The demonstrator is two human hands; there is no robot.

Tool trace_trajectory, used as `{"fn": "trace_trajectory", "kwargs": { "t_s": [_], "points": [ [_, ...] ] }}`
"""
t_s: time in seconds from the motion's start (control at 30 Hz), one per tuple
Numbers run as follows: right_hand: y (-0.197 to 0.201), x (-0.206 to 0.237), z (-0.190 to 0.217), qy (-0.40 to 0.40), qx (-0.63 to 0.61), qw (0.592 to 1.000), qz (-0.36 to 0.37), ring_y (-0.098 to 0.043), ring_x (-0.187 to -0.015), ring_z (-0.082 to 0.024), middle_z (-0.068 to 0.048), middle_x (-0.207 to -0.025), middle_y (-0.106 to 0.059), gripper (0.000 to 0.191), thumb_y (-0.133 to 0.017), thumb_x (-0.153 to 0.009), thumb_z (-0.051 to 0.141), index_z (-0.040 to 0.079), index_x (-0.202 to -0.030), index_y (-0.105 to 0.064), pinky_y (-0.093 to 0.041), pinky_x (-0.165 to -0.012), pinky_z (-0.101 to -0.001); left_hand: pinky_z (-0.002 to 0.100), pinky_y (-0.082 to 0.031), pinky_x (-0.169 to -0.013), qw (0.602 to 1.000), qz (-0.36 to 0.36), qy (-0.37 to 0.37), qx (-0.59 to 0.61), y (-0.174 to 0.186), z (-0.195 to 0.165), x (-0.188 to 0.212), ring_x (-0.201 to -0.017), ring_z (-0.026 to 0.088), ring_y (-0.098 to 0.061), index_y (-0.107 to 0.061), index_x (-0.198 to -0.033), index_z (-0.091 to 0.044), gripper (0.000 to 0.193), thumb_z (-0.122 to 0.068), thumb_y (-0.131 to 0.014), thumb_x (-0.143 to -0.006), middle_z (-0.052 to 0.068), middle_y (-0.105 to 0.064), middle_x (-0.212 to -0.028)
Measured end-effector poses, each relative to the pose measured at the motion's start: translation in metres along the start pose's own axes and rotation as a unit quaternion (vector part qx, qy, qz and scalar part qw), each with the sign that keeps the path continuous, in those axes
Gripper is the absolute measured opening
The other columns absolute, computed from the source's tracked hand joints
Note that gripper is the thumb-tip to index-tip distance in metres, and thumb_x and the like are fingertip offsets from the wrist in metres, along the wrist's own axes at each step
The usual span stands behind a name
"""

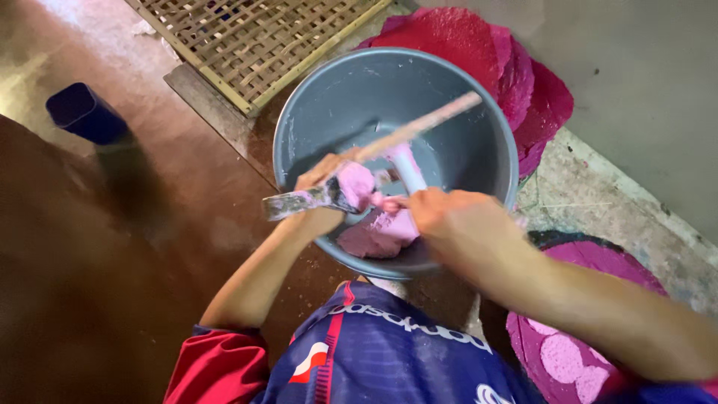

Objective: The person scoops pink paste from a large basin into a handheld metal mold, presses it with a wooden plunger, and ejects round pink discs onto a round magenta board. When a board fills with discs, the person sets it aside and starts a new board, repeating the molding cycle.

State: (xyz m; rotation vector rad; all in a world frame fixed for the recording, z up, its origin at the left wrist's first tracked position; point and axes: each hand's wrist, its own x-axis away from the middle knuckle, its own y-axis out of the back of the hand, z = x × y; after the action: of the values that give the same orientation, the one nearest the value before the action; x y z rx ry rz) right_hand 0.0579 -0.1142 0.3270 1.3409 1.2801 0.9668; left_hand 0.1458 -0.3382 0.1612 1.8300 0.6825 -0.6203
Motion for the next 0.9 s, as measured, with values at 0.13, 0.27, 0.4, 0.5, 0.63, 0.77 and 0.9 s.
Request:
{"fn": "trace_trajectory", "kwargs": {
  "t_s": [0.13,0.27,0.4,0.5,0.63,0.77,0.9],
  "points": [
    [0.061,0.015,-0.014,-0.055,0.037,0.998,0.02,-0.071,-0.066,-0.026,-0.007,-0.077,-0.063,0.01,-0.063,-0.091,0.016,0.013,-0.1,-0.066,-0.054,-0.052,-0.0408,0.04,-0.057,-0.072,0.996,-0.002,0.086,0.029,0.024,0.006,-0.002,-0.086,0.03,-0.068,-0.057,-0.139,-0.001,0.087,-0.046,-0.088,-0.071,0.012,-0.063,-0.1],
    [0.065,-0.004,-0.017,-0.043,0.026,0.997,0.052,-0.07,-0.059,-0.03,-0.008,-0.074,-0.065,0.017,-0.06,-0.089,0.018,0.013,-0.105,-0.065,-0.054,-0.047,-0.0432,0.04,-0.058,-0.081,0.994,0.017,0.083,0.076,0.03,-0.001,-0.005,-0.092,0.03,-0.068,-0.059,-0.148,-0.004,0.076,-0.028,-0.085,-0.08,0.011,-0.063,-0.105],
    [0.052,-0.009,-0.019,-0.044,0.035,0.995,0.087,-0.071,-0.062,-0.03,-0.007,-0.076,-0.065,0.011,-0.058,-0.09,0.018,0.013,-0.099,-0.063,-0.055,-0.048,-0.0426,0.037,-0.059,-0.093,0.996,-0.063,-0.034,0.054,0.019,0.002,-0.003,-0.11,0.031,-0.07,-0.063,-0.127,-0.01,0.052,-0.022,-0.083,-0.081,0.015,-0.064,-0.141],
    [0.053,-0.014,-0.014,-0.045,0.046,0.992,0.107,-0.071,-0.06,-0.029,-0.007,-0.077,-0.065,0.017,-0.058,-0.089,0.015,0.014,-0.104,-0.064,-0.056,-0.048,-0.0422,0.037,-0.058,-0.09,0.996,-0.05,-0.015,0.077,0.008,0.01,0.001,-0.107,0.033,-0.07,-0.065,-0.123,-0.009,0.05,-0.018,-0.083,-0.077,0.016,-0.063,-0.139],
    [0.05,-0.033,0.007,-0.023,0.084,0.993,0.078,-0.072,-0.06,-0.028,-0.01,-0.08,-0.066,0.015,-0.058,-0.09,0.016,0.01,-0.102,-0.063,-0.057,-0.049,-0.0398,0.034,-0.055,-0.091,0.948,-0.033,0.14,0.285,-0.006,0.012,0.007,-0.102,0.03,-0.068,-0.058,-0.134,-0.004,0.057,-0.014,-0.08,-0.082,0.014,-0.066,-0.119],
    [0.034,-0.037,0.005,0.014,0.026,1.0,0.011,-0.072,-0.059,-0.028,-0.011,-0.082,-0.068,0.019,-0.059,-0.086,0.011,0.006,-0.104,-0.064,-0.057,-0.048,-0.0407,0.029,-0.057,-0.086,0.882,-0.073,0.247,0.396,-0.006,0.019,0.012,-0.091,0.02,-0.065,-0.06,-0.139,-0.006,0.05,-0.012,-0.073,-0.091,0.007,-0.066,-0.101],
    [0.014,-0.027,-0.016,-0.012,0.037,0.996,0.085,-0.073,-0.064,-0.03,-0.01,-0.08,-0.068,0.02,-0.06,-0.085,0.013,0.009,-0.105,-0.064,-0.057,-0.05,-0.0422,0.036,-0.053,-0.096,0.993,-0.086,0.009,0.085,-0.004,0.026,0.012,-0.102,0.024,-0.068,-0.065,-0.117,-0.007,0.038,-0.013,-0.08,-0.083,0.014,-0.069,-0.114]
  ]
}}
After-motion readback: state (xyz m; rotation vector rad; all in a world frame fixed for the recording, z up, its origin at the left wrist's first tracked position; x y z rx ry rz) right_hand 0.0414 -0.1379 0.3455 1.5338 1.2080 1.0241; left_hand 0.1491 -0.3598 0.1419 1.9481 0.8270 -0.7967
